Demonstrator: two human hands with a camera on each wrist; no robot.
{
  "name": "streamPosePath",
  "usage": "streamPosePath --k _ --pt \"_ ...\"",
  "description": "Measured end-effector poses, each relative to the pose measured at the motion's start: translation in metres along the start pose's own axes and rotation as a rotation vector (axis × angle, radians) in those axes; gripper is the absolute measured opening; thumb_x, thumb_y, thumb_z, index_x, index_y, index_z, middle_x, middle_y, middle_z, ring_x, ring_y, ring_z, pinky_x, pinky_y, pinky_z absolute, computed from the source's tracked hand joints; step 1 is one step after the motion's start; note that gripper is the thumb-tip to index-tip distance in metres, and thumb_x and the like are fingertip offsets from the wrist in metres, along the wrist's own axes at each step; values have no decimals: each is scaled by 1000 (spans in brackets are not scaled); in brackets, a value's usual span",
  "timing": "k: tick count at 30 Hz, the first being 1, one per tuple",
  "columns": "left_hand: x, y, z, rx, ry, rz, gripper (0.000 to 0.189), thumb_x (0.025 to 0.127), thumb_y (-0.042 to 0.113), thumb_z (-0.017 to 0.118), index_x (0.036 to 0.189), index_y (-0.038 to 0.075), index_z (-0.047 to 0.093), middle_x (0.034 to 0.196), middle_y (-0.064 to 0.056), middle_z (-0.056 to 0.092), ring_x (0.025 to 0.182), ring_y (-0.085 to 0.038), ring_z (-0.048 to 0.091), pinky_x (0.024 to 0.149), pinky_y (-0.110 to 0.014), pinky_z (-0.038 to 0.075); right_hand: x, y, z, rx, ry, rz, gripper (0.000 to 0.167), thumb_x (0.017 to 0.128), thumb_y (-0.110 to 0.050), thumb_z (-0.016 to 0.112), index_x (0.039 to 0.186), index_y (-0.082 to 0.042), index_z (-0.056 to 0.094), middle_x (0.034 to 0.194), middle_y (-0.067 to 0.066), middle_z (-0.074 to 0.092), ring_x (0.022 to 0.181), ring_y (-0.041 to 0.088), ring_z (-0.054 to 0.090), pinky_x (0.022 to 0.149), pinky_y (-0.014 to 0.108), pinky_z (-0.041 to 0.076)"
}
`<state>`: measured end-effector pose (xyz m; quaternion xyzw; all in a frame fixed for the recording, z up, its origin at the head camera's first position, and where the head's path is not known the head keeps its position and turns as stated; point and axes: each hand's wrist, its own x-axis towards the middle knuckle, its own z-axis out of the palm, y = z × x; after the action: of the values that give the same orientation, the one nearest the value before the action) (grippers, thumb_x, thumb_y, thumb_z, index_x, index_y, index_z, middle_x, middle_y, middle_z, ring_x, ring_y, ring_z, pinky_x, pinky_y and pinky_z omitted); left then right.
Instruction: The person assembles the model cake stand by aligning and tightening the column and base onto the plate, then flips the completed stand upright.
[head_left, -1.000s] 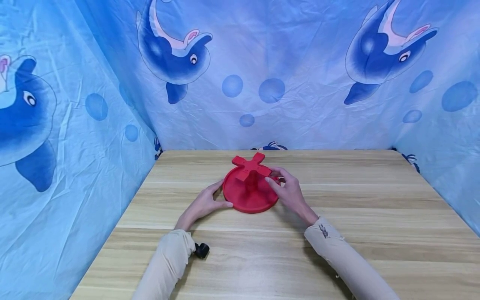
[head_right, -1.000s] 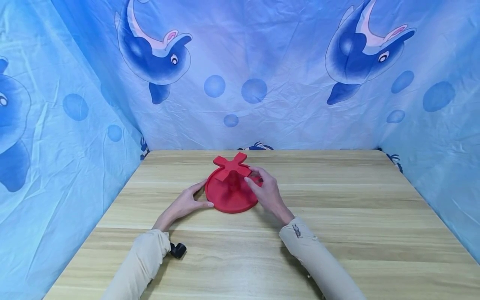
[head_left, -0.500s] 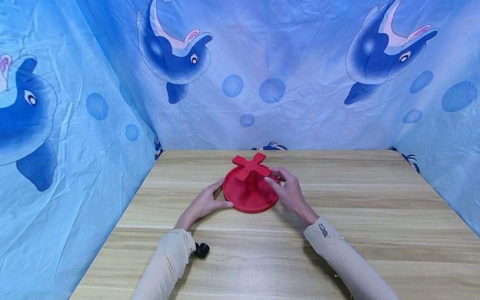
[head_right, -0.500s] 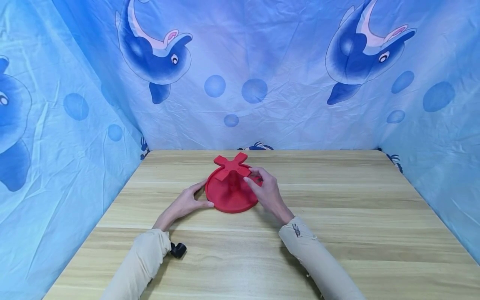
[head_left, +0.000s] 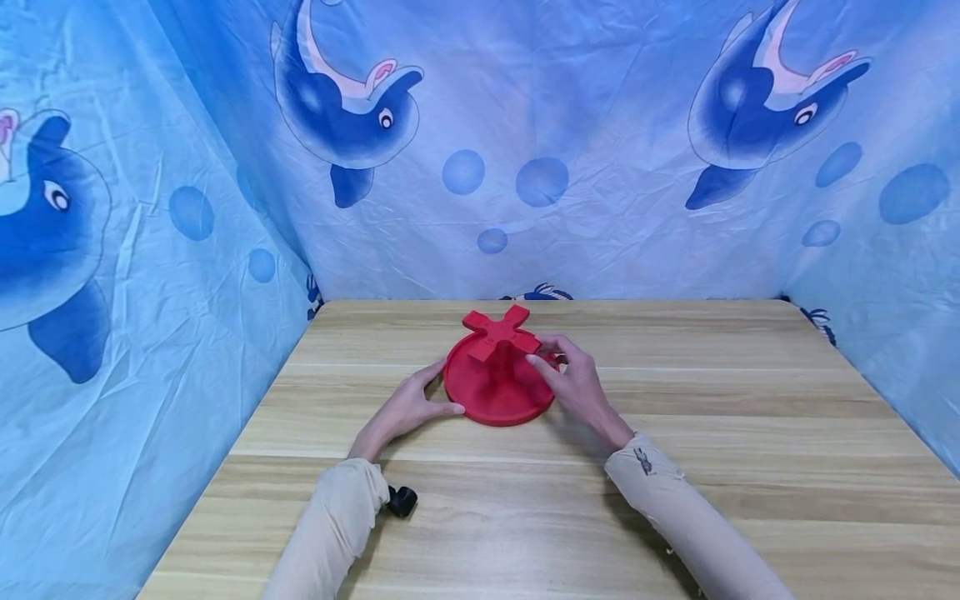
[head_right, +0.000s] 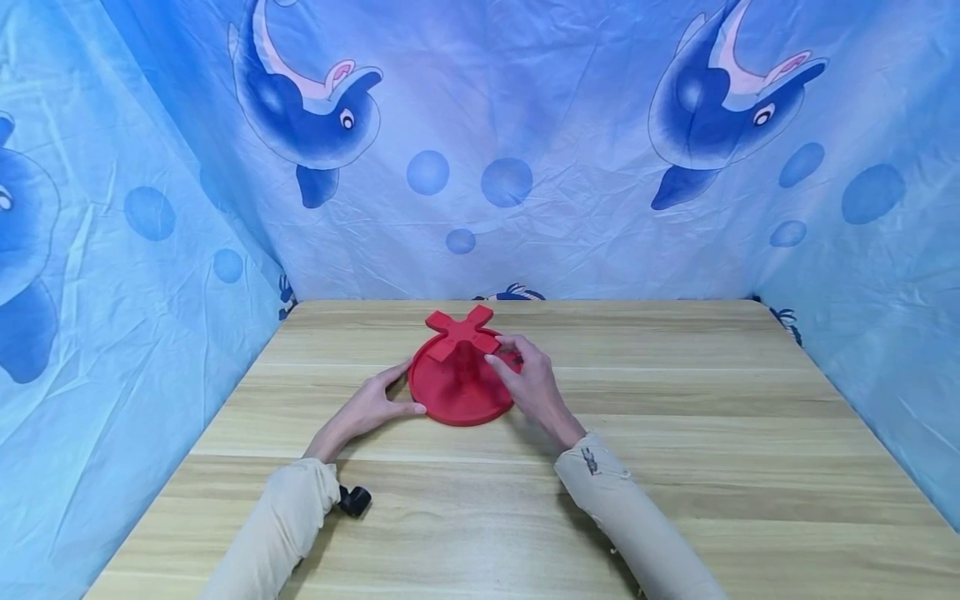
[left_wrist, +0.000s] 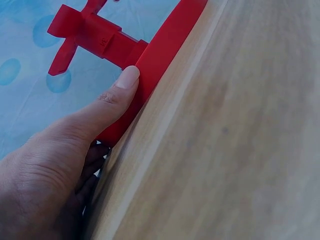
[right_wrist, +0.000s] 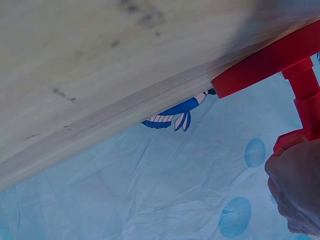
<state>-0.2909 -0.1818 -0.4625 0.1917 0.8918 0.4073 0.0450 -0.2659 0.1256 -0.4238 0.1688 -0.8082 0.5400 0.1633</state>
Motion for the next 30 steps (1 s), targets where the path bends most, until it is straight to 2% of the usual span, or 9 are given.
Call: streamPosePath --k 6,12,17,20,26,30 --pt "0 -1 0 0 2 11 104 81 54 86 164 17 33 164 -2 36 151 -26 30 121 -50 30 0 0 -1 6 -12 9 37 97 -11 75 131 -3 64 114 11 69 105 27 62 86 48 58" --pt "0 1 2 -7 2 11 105 80 56 86 164 21 33 163 1 38 150 -24 32 119 -52 33 -1 5 -9 42 -58 39 41 102 -21 69 139 -6 60 121 8 66 111 27 59 90 48 54" --pt "0 3 1 -14 -8 -3 107 79 57 86 164 19 33 163 -1 38 150 -26 32 118 -54 34 0 14 -21 -7 -103 101 48 103 -24 67 146 -7 55 129 11 63 117 27 57 93 44 53" --pt "0 3 -1 -2 -14 -19 110 78 57 87 164 17 32 164 -3 36 151 -27 31 118 -53 34 2 23 -28 -54 -162 120 54 102 -23 68 149 -4 50 134 16 61 121 30 56 96 47 52" --pt "2 1 -5 16 -28 0 111 78 53 89 164 12 31 165 -6 34 152 -28 29 120 -52 31 7 39 -39 -125 -304 89 66 96 -14 68 153 6 41 144 25 53 131 41 49 106 59 46" --pt "4 -2 -7 24 -31 15 110 78 53 89 163 12 33 164 -6 37 151 -29 31 119 -53 31 8 46 -42 -145 -398 110 83 91 -20 75 158 6 33 151 25 47 140 44 42 111 64 39"
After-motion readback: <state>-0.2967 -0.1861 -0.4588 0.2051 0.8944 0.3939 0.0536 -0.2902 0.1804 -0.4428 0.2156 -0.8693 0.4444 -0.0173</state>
